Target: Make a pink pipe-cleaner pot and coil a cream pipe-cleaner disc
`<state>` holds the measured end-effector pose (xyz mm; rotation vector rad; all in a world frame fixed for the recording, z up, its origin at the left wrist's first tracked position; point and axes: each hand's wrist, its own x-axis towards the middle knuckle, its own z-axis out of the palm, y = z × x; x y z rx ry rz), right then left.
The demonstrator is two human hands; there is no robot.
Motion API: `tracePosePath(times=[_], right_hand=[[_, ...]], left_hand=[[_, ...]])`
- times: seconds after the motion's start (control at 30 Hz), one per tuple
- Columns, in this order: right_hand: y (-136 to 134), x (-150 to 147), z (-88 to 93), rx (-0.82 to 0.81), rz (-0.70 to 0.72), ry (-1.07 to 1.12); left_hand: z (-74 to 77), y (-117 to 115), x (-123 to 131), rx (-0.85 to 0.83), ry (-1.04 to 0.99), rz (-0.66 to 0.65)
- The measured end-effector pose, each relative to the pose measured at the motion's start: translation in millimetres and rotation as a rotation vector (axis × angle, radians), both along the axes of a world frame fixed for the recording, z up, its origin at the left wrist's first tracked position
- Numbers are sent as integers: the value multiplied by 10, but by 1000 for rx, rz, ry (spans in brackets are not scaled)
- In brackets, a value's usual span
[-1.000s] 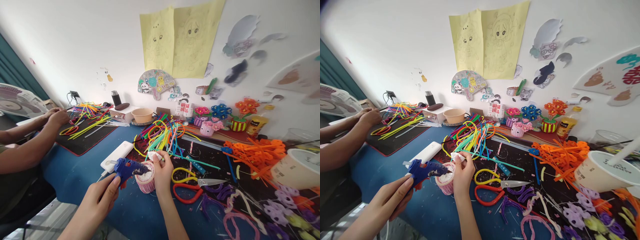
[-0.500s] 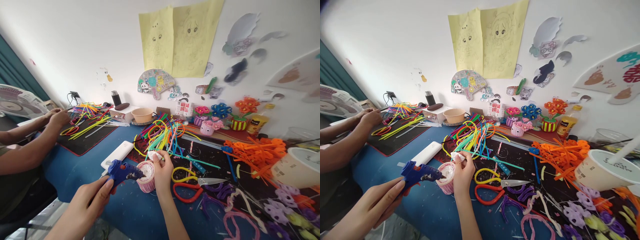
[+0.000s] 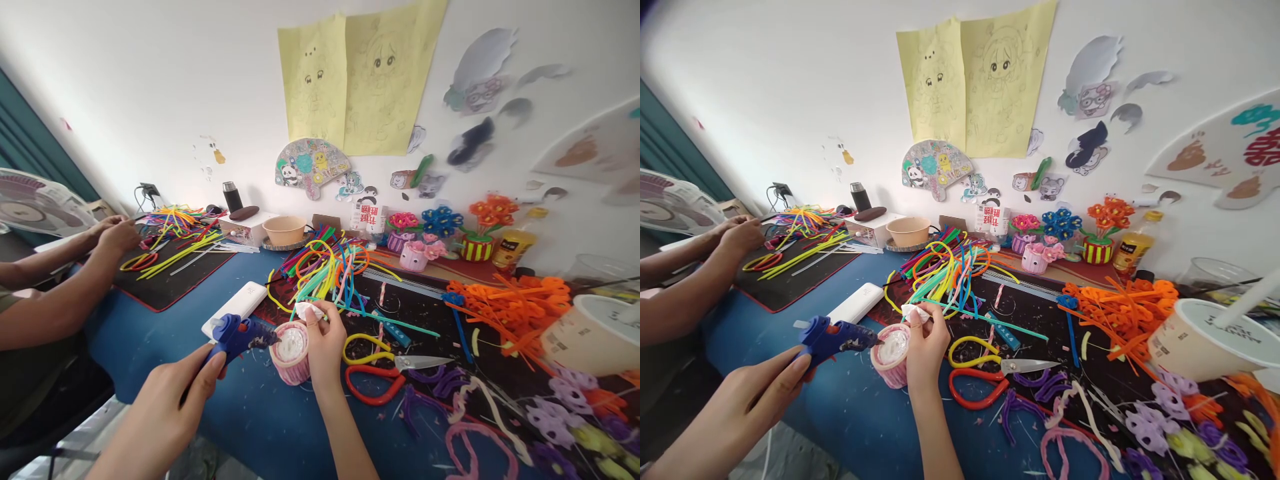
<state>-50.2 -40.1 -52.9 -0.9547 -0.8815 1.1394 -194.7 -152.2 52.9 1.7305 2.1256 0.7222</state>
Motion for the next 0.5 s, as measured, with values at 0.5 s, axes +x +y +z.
tracePosePath(times=[0.5], right_hand=[[3,0,-1,10,-5,-4]], left_hand=[[-24,71,159,39,-187,25]])
